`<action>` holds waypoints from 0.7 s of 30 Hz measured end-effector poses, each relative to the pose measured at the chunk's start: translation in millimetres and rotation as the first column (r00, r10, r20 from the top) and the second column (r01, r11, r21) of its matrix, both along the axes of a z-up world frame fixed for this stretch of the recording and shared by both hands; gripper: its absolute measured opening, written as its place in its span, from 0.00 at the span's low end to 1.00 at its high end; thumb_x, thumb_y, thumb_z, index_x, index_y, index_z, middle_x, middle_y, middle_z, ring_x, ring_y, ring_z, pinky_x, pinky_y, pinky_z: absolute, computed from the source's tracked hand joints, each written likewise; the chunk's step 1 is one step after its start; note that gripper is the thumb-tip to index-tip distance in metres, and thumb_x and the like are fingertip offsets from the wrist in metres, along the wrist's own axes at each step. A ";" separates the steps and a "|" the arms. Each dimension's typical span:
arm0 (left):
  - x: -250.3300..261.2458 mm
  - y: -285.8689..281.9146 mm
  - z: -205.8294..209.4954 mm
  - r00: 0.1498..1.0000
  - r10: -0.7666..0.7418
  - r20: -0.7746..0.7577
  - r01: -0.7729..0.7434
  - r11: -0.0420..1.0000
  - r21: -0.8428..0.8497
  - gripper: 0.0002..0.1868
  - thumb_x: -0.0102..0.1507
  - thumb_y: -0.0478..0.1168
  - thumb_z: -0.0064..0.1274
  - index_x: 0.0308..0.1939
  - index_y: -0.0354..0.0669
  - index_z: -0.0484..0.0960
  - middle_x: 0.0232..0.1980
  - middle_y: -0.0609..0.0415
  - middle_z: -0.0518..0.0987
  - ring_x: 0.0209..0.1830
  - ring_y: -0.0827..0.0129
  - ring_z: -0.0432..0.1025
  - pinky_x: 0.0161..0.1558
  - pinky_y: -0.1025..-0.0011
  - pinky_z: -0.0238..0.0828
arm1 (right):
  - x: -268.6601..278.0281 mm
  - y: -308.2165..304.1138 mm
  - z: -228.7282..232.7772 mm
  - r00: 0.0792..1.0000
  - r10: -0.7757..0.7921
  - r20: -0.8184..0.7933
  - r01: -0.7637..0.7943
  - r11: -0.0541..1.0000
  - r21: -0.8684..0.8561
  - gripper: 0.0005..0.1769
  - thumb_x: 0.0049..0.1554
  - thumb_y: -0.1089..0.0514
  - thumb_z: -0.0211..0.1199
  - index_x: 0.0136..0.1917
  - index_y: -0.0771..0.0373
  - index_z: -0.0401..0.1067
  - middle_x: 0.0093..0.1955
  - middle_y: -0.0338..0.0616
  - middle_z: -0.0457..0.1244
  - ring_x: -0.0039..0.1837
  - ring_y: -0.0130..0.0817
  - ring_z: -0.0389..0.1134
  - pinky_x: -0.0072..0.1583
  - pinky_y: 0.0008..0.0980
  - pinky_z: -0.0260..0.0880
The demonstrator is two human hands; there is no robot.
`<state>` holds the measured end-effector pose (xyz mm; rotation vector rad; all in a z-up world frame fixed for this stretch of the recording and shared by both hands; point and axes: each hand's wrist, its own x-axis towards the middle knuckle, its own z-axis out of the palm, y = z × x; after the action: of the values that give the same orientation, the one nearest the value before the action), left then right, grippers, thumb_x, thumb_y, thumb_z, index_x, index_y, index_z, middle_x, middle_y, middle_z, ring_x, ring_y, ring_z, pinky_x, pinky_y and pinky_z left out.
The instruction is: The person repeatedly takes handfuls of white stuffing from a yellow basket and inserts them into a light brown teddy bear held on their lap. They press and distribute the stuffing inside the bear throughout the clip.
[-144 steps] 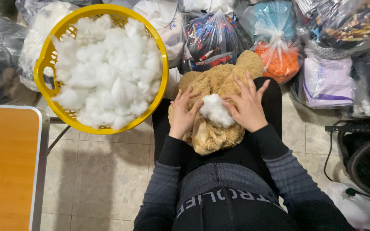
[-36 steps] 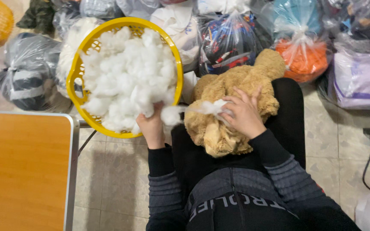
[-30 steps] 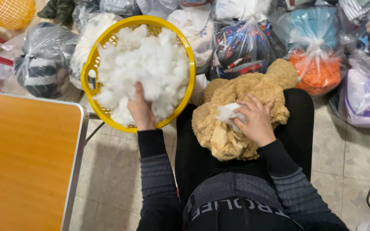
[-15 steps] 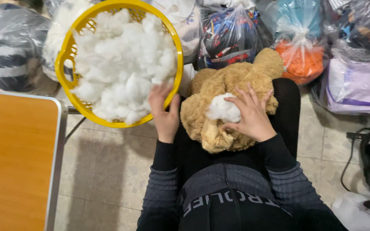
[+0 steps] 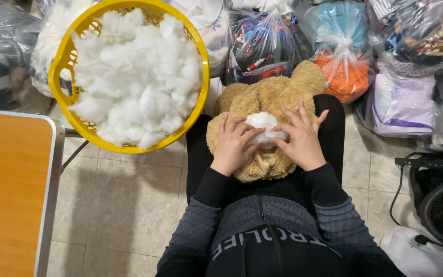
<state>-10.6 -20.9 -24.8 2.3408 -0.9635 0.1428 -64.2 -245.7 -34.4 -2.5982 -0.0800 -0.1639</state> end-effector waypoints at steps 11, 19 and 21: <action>-16.8 -14.7 3.1 1.000 0.020 -0.014 -0.020 1.000 0.002 0.33 0.45 0.46 0.72 0.56 0.58 0.85 0.75 0.45 0.65 0.75 0.47 0.53 0.76 0.37 0.34 | -3.1 0.5 19.2 0.991 0.128 0.028 -0.128 0.992 -0.017 0.09 0.41 0.50 0.76 0.37 0.49 0.83 0.82 0.38 0.55 0.89 0.52 0.29 0.75 0.79 0.07; -15.7 -7.8 -20.5 1.000 0.028 -0.003 -0.028 0.992 -0.123 0.11 0.48 0.40 0.70 0.34 0.54 0.88 0.80 0.53 0.60 0.83 0.48 0.44 0.79 0.35 0.24 | 10.6 5.9 22.1 0.977 0.203 -0.069 -0.197 0.977 0.086 0.46 0.28 0.39 0.81 0.61 0.49 0.77 0.84 0.58 0.36 0.84 0.64 0.21 0.68 0.83 0.05; -17.0 -3.3 -22.8 0.999 0.033 -0.013 -0.034 0.984 -0.173 0.10 0.49 0.41 0.70 0.34 0.53 0.88 0.80 0.53 0.62 0.83 0.47 0.46 0.80 0.36 0.25 | 13.2 5.9 16.2 0.976 0.168 -0.136 -0.167 0.986 0.020 0.43 0.29 0.42 0.81 0.60 0.43 0.77 0.85 0.54 0.34 0.84 0.62 0.20 0.69 0.82 0.05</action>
<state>-27.6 -24.1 -47.6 2.1967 -0.8713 0.2196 -51.0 -239.8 -18.2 -2.5716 -0.2477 0.0751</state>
